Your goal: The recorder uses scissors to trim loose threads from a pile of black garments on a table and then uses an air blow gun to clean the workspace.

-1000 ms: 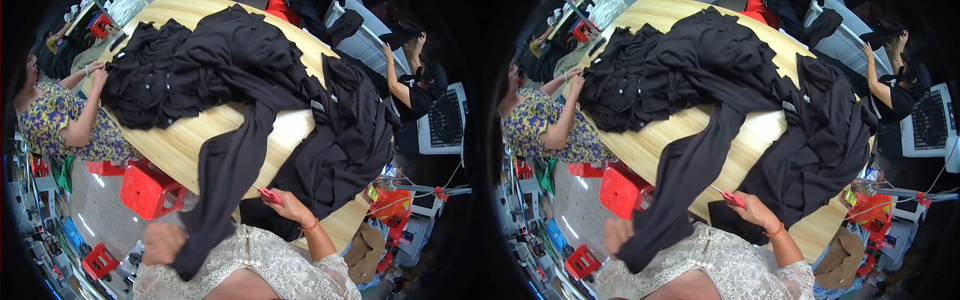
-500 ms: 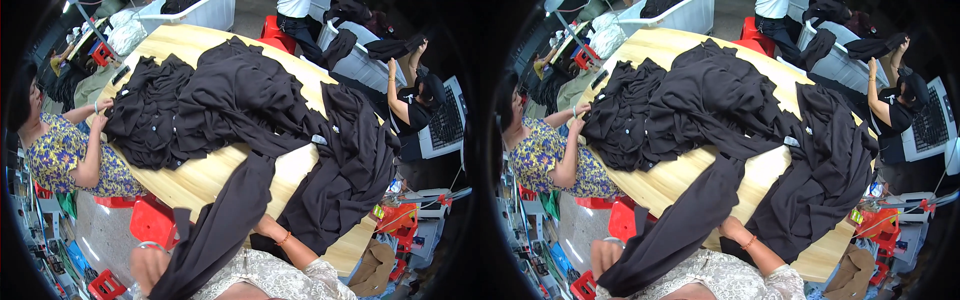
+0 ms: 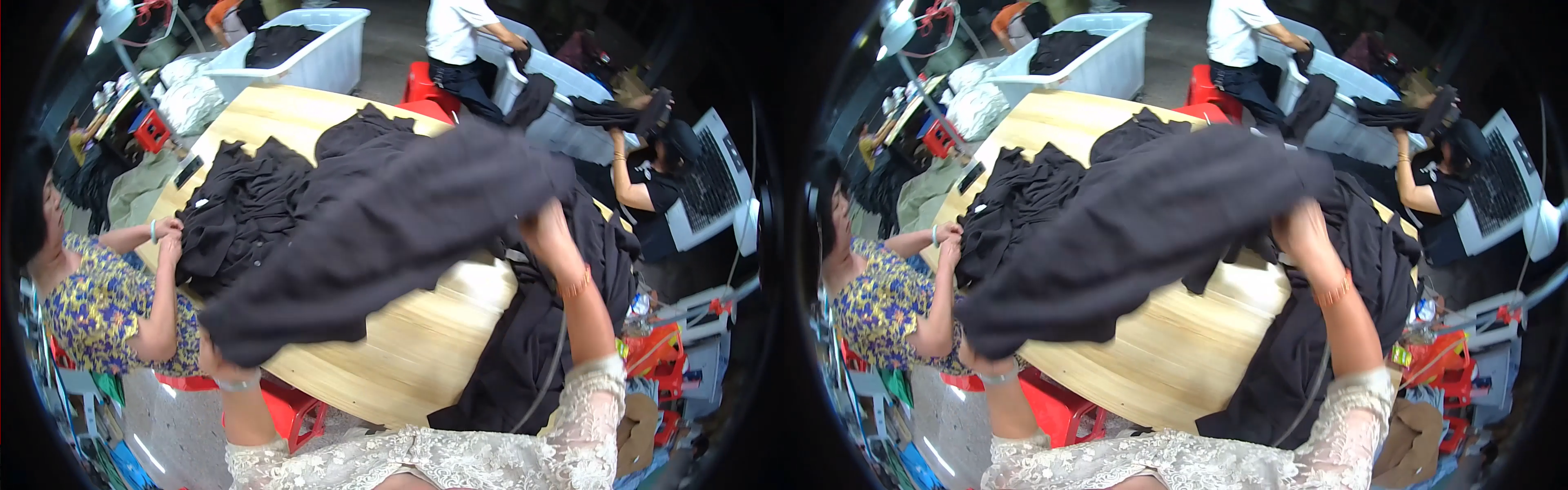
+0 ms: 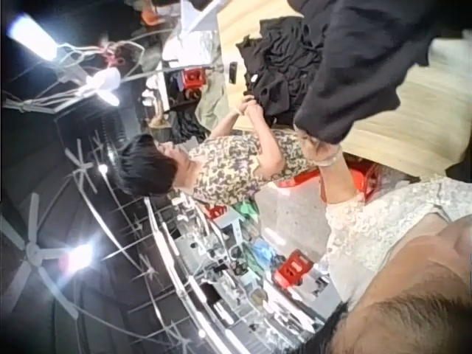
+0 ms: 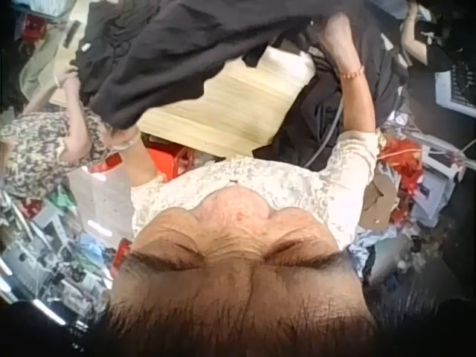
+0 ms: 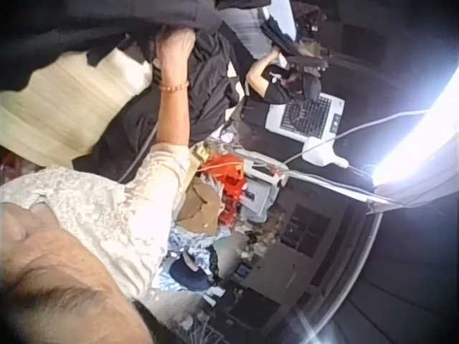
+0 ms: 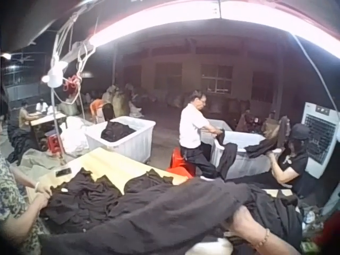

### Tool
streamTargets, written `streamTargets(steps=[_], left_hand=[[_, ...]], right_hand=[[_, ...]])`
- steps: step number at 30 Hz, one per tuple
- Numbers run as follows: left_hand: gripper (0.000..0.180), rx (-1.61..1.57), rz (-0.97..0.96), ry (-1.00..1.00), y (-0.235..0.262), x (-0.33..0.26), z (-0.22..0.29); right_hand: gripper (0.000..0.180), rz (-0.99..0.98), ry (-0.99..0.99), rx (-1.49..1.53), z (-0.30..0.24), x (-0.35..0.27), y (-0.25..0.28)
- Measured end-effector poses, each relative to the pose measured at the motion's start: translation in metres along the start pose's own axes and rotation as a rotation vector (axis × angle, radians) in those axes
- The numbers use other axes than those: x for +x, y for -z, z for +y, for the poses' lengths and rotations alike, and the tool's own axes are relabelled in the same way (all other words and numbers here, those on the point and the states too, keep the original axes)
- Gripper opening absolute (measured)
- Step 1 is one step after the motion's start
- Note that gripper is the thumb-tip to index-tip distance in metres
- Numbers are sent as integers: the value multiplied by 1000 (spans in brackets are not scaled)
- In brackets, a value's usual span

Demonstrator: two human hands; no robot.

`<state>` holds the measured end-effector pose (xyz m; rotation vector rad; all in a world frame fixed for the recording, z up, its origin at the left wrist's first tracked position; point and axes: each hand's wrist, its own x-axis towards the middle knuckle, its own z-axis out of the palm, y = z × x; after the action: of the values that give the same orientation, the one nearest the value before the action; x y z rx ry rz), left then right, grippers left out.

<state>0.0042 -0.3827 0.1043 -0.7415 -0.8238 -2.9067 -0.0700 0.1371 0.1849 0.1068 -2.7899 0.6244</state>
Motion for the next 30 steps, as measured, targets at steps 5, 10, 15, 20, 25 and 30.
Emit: streamTargets(steps=[5, 10, 15, 20, 25, 30], left_hand=[[54, 158, 200, 146, 9, 75, -36], [47, 938, 403, 530, 41, 6, -84], [53, 949, 361, 1200, 37, -103, -153], [68, 920, -22, 1182, -59, -122, -269], [112, 1007, -155, 1172, -129, -149, -414], [114, 1003, -251, 1048, -154, -187, -442]], right_hand=[[42, -43, -139, -197, -40, 36, -22], [29, -288, -355, -9, 0, -111, -59], [35, 12, -712, 107, 30, -266, -21], [37, 214, -1009, 33, 85, -352, 41], [39, 240, -1090, 77, 121, -406, 63], [24, 332, -992, 242, 115, -440, 51]])
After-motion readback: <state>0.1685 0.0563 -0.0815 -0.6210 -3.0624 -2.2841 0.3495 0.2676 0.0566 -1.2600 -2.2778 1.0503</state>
